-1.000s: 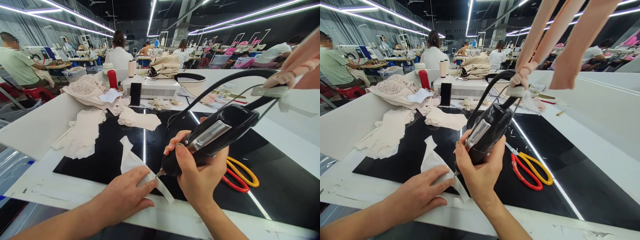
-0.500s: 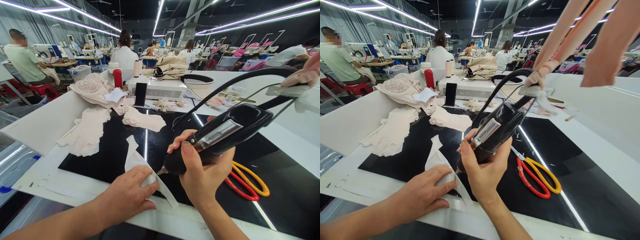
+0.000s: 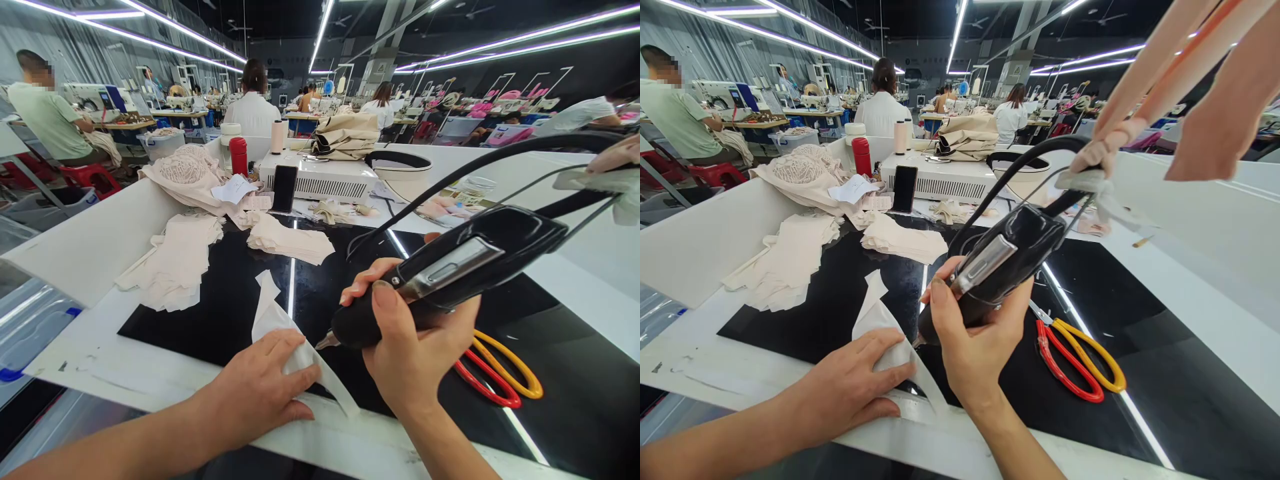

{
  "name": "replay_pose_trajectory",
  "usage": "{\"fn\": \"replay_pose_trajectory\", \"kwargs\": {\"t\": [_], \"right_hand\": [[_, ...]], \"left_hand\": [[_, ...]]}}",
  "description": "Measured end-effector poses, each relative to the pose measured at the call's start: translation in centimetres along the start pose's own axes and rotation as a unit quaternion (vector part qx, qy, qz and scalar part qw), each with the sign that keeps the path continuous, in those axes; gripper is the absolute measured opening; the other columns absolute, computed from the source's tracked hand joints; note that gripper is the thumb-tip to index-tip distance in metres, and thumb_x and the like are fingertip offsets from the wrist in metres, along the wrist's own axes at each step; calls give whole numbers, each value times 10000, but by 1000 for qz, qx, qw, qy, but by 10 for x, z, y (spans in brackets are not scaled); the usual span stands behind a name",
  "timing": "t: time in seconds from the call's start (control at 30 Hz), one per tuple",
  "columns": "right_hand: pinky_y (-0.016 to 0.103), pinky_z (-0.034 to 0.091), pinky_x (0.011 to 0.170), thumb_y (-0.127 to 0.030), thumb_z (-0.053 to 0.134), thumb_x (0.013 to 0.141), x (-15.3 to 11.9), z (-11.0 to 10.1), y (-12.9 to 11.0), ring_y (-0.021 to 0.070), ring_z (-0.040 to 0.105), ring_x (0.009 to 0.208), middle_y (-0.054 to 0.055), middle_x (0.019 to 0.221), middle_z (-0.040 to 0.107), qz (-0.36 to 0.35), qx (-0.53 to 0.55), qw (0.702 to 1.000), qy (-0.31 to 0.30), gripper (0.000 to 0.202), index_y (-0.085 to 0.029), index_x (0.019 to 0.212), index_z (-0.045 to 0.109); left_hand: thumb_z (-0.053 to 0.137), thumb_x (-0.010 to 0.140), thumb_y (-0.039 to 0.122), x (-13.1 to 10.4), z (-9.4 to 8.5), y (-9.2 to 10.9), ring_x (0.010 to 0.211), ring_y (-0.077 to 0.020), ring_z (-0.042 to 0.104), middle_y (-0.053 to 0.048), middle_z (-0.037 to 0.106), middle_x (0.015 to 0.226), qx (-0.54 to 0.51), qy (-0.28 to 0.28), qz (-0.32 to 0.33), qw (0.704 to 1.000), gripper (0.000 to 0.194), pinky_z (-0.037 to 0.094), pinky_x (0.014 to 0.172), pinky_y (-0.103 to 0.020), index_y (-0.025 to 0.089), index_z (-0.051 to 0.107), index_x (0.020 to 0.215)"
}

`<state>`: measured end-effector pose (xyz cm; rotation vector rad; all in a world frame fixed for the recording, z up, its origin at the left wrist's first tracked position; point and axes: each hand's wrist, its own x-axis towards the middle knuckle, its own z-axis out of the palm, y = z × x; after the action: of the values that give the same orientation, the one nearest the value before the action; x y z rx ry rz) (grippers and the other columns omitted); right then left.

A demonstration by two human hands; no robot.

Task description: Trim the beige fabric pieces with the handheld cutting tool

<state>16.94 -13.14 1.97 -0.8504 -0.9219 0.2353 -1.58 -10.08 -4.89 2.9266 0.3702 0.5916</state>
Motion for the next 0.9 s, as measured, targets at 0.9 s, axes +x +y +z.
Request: {"fn": "replay_pose_trajectory", "kwargs": {"t": [0.9], "right_hand": [[262,592,544,-177,801,872,1,7,11,113,669,578,-80,872,726,-13,-2,1000,0,317,-290,1052,565]], "left_hand": [[924,847,475,-1,5,1,1260,-366,699,-217,648,1397,7,15,5,1000,632,641,1058,-484,182,658,1340]]}}
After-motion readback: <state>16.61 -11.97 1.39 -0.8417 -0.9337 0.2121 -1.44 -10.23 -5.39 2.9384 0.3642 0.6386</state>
